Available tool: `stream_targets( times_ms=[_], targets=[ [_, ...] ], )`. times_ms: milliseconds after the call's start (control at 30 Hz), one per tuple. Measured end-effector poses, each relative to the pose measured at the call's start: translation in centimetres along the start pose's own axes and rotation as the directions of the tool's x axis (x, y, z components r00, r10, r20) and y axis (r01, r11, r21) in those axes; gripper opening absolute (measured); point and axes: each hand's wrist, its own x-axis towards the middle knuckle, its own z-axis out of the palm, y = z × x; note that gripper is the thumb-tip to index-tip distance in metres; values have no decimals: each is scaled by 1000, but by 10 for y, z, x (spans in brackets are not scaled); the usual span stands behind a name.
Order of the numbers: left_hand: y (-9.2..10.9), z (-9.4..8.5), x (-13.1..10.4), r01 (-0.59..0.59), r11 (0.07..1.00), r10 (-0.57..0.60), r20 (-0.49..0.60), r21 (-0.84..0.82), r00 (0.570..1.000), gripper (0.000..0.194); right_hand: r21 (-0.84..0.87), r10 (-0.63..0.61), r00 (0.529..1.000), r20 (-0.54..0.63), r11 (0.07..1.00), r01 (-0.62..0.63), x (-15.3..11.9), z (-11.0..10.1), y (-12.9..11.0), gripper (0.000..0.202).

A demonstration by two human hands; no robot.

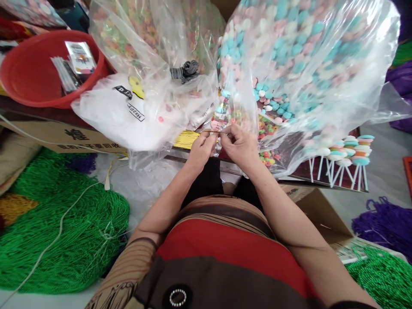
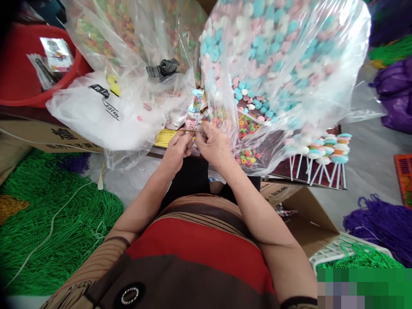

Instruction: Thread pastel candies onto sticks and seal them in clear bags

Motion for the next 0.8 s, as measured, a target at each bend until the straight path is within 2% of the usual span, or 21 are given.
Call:
stream_targets(
  times_ms=[133, 200, 300, 400, 500, 567, 700, 733, 800],
  targets=[
    [-8, 0, 2, -30, 1000, 30, -24, 0, 999, 50, -2, -30, 999, -10, 1000, 30, -3, -1, 2, 15],
    [-7, 1, 3, -26, 997, 23, -41, -70, 999, 51, 51, -5, 1000, 10, 999, 4, -5, -4, 1, 14],
    [-1, 6, 0, 35, 980, -44, -40, -196, 998, 44, 233, 92, 994, 56, 967, -103, -9, -7, 2, 17],
    [7, 9, -6, 131, 949, -128, 29, -286, 991, 39, 415, 203, 976, 84, 883, -219, -12, -6, 6, 26],
    [13, 7, -14, 235, 914, -201, 135, -329, 970, 40, 533, 239, 960, 148, 798, -281, -14, -6, 8, 37],
    [16, 3, -18, 344, 889, -279, 238, -302, 931, 44, 596, 222, 950, 218, 741, -310, -15, -10, 8, 41],
    [20, -2, -25, 530, 826, -390, 484, -192, 783, 50, 673, 131, 929, 346, 655, -344, -16, -25, 9, 44],
    [21, -1, -27, 549, 815, -394, 520, -183, 758, 51, 678, 101, 919, 380, 645, -352, -16, -28, 11, 45],
    [22, 2, -28, 566, 800, -390, 545, -199, 742, 51, 676, 42, 896, 442, 641, -363, -16, -32, 15, 42]
  ],
)
